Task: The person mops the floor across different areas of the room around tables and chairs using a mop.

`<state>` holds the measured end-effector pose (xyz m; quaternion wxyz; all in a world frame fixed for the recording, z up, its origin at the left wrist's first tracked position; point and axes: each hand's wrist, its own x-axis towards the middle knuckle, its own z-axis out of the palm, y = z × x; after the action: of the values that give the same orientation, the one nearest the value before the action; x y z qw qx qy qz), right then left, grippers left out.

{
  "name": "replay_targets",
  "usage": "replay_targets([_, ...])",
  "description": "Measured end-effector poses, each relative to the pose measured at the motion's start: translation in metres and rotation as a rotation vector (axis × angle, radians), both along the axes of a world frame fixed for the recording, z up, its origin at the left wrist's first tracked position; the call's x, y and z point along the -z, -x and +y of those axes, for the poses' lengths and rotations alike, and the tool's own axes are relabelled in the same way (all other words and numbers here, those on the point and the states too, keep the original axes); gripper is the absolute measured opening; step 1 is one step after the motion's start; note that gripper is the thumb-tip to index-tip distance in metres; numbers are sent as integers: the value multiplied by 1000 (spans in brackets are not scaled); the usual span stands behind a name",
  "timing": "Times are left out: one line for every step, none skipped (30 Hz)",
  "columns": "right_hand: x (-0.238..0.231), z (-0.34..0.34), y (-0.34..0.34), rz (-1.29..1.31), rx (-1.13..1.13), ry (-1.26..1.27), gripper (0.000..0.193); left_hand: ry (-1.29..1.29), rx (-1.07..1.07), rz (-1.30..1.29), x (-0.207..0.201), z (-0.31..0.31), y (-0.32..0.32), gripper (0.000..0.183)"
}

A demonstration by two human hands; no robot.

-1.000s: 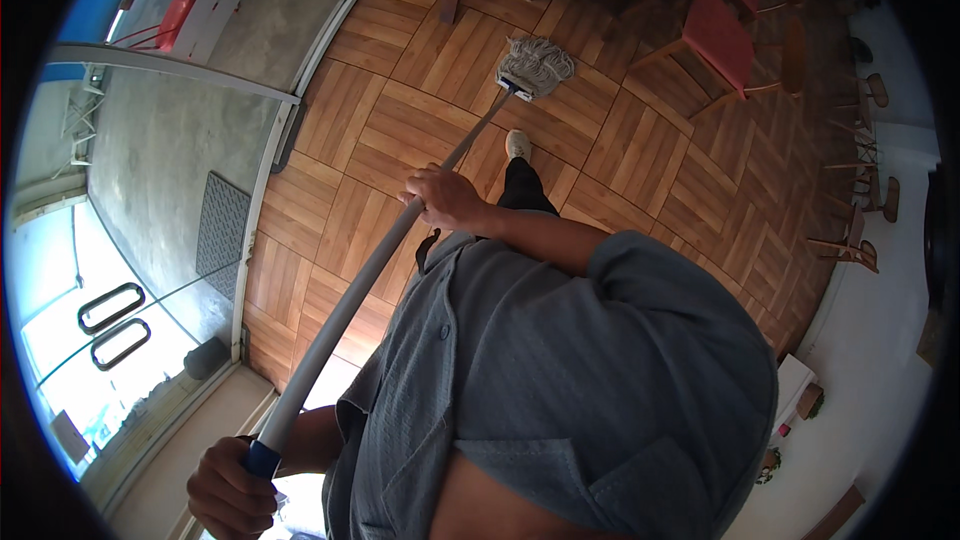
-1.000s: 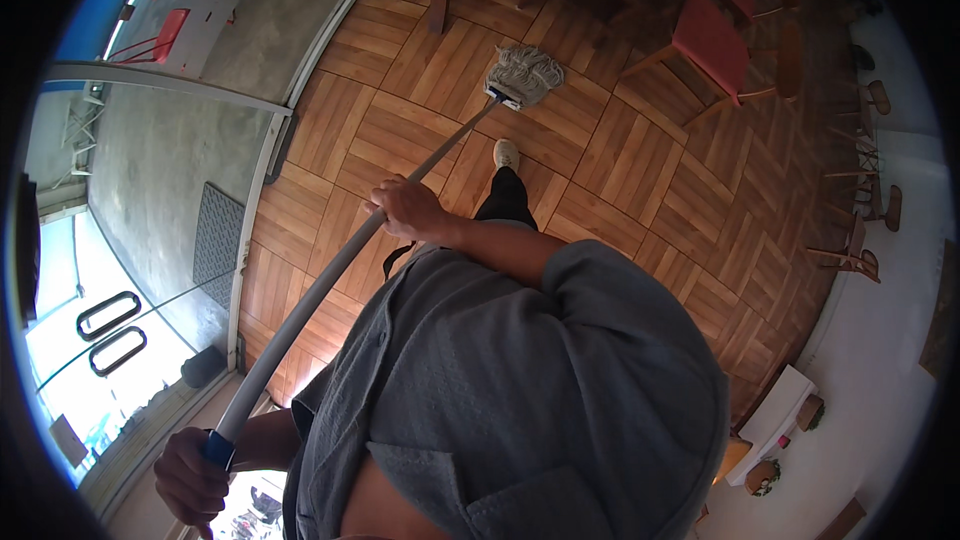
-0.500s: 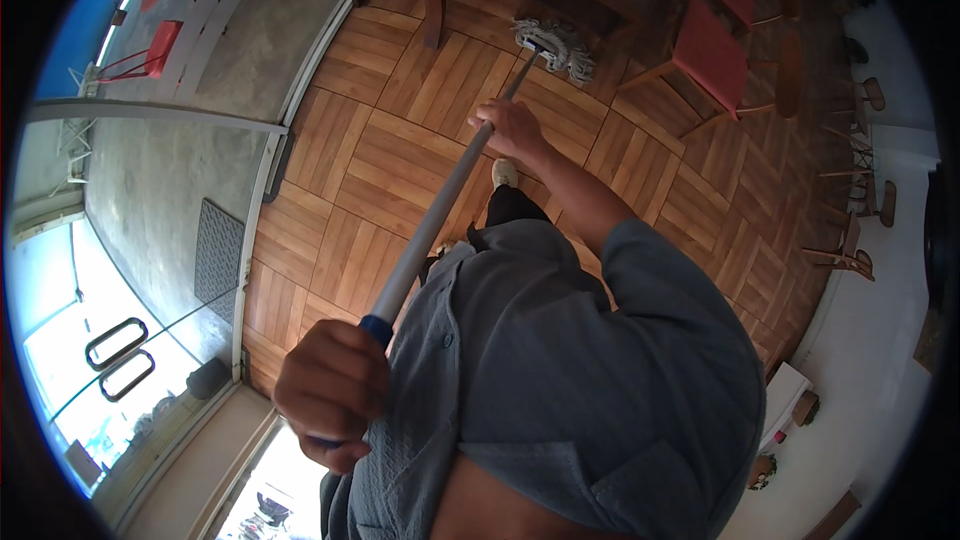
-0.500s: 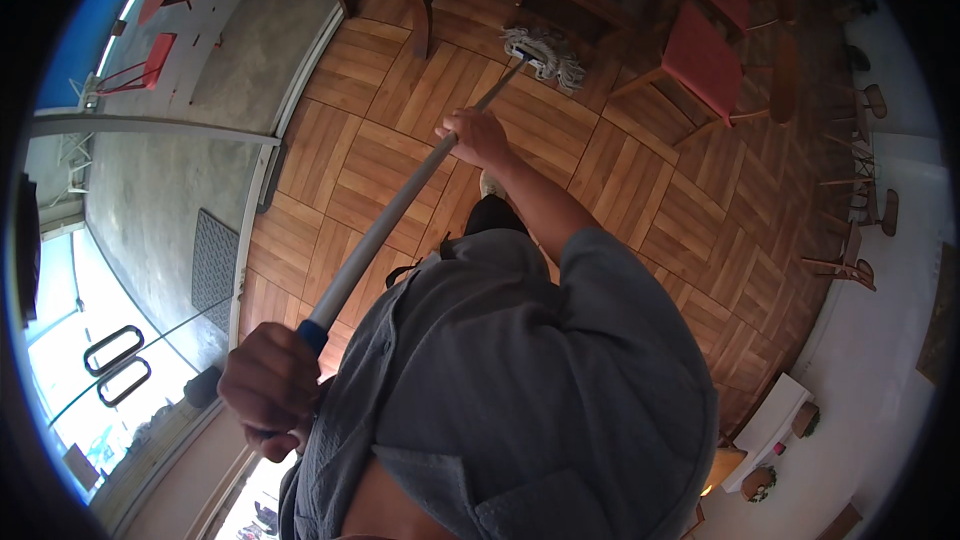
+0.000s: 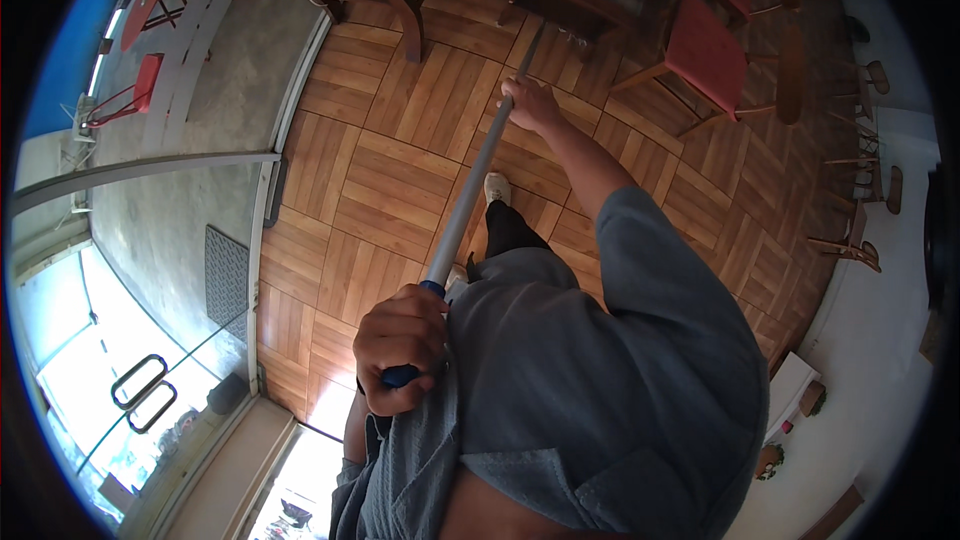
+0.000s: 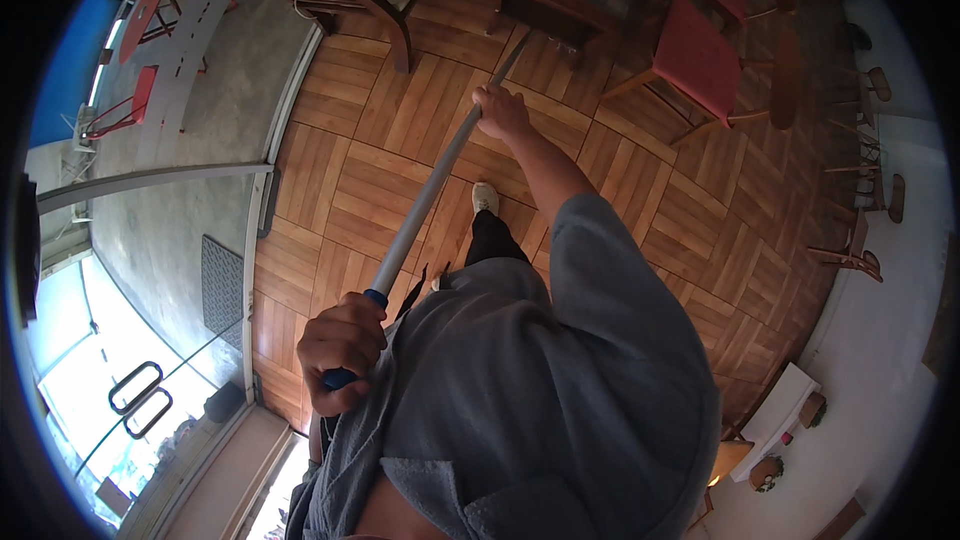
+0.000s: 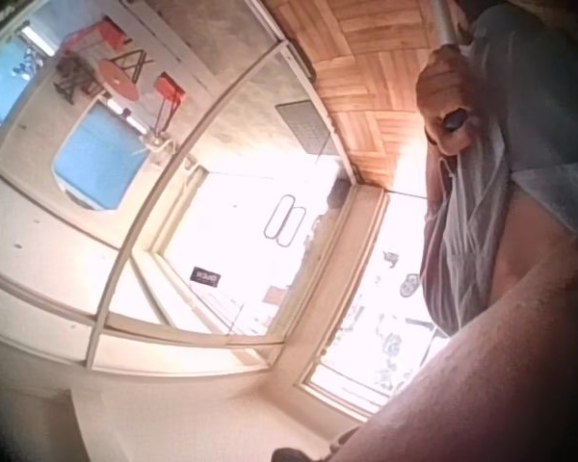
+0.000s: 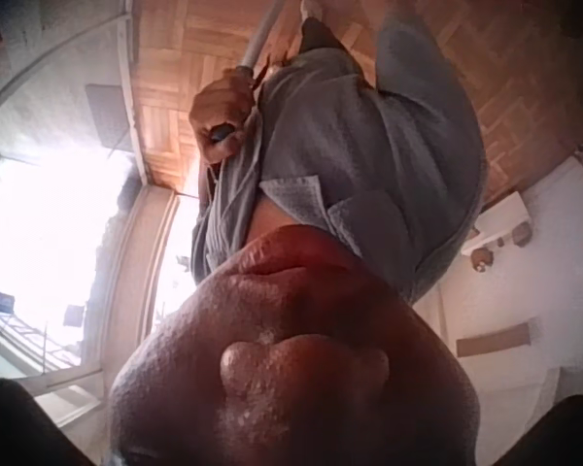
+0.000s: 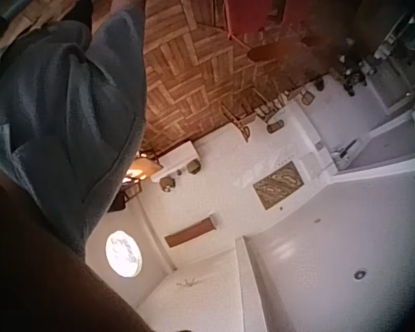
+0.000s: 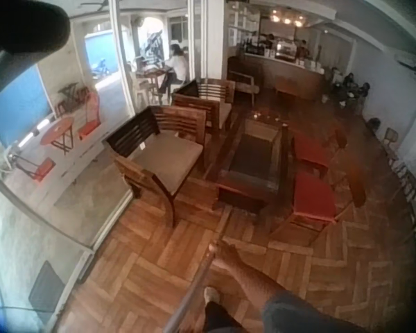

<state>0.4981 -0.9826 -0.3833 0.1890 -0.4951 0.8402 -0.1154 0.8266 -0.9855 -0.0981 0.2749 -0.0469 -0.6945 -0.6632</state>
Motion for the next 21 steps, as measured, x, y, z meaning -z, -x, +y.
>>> replay_targets([1, 4, -9, 2, 2, -4, 19, 0, 1, -11, 2, 3, -9, 15])
replay_targets([0, 7, -17, 2, -5, 32, 19, -5, 0, -4, 2, 3, -19, 15])
replay_targets([-1, 10, -26, 3, -12, 69, 24, 2, 10, 34, 0, 4, -29, 14])
replay_targets([-1, 13, -38, 12, -12, 65, 24, 11, 19, 72, -2, 4, -41, 13])
replay_targets([2, 19, -50, 18, -40, 78, 24, 12, 25, 80, -5, 5, -54, 13])
replay_targets([3, 26, -64, 22, -63, 89, 25, 10, 41, 86, -10, 5, -70, 13])
replay_targets([5, 33, -79, 30, -52, 87, 25, 7, 59, 93, -15, 5, -87, 13])
replay_targets([3, 37, -100, 1, -72, 123, 25, 7, 47, 94, -22, 7, -107, 14])
replay_targets([-1, 44, -121, -27, -88, 156, 25, 6, 40, 95, -29, 10, -126, 15])
replay_targets([-5, 52, -142, -23, -81, 154, 25, -7, 2, 113, -34, 15, -147, 19])
replay_targets([-14, 58, -167, -43, -111, 159, 25, -8, -23, 116, -43, 22, -169, 20])
replay_targets([-21, 67, -188, -60, -125, 163, 25, 0, 2, 124, -50, 25, -186, 23])
replay_targets([-25, 77, -208, -53, -114, 159, 25, 7, 29, 130, -58, 27, -203, 25])
replay_targets([-33, 83, -235, -96, -159, 210, 25, 26, 41, 136, -72, 34, -227, 28])
replay_targets([-38, 94, -253, -129, -175, 256, 24, 37, 83, 150, -80, 36, -242, 31])
replay_targets([-44, 105, -271, -121, -159, 254, 24, 8, 69, 206, -87, 43, -258, 33])
replay_targets([-53, 114, -289, -130, -209, 301, 23, -16, 51, 261, -94, 49, -272, 36])
replay_targets([-62, 122, -308, -146, -270, 351, 22, -11, 52, 259, -102, 57, -287, 36])
replay_targets([-72, 129, -325, -147, -270, 356, 22, 8, 80, 311, -110, 63, -300, 37])
replay_targets([-80, 138, -337, -203, -334, 346, 20, 22, 120, 366, -115, 66, -310, 38])
replay_targets([-85, 145, -346, -259, -399, 335, 19, 35, 158, 422, -120, 68, -318, 39])
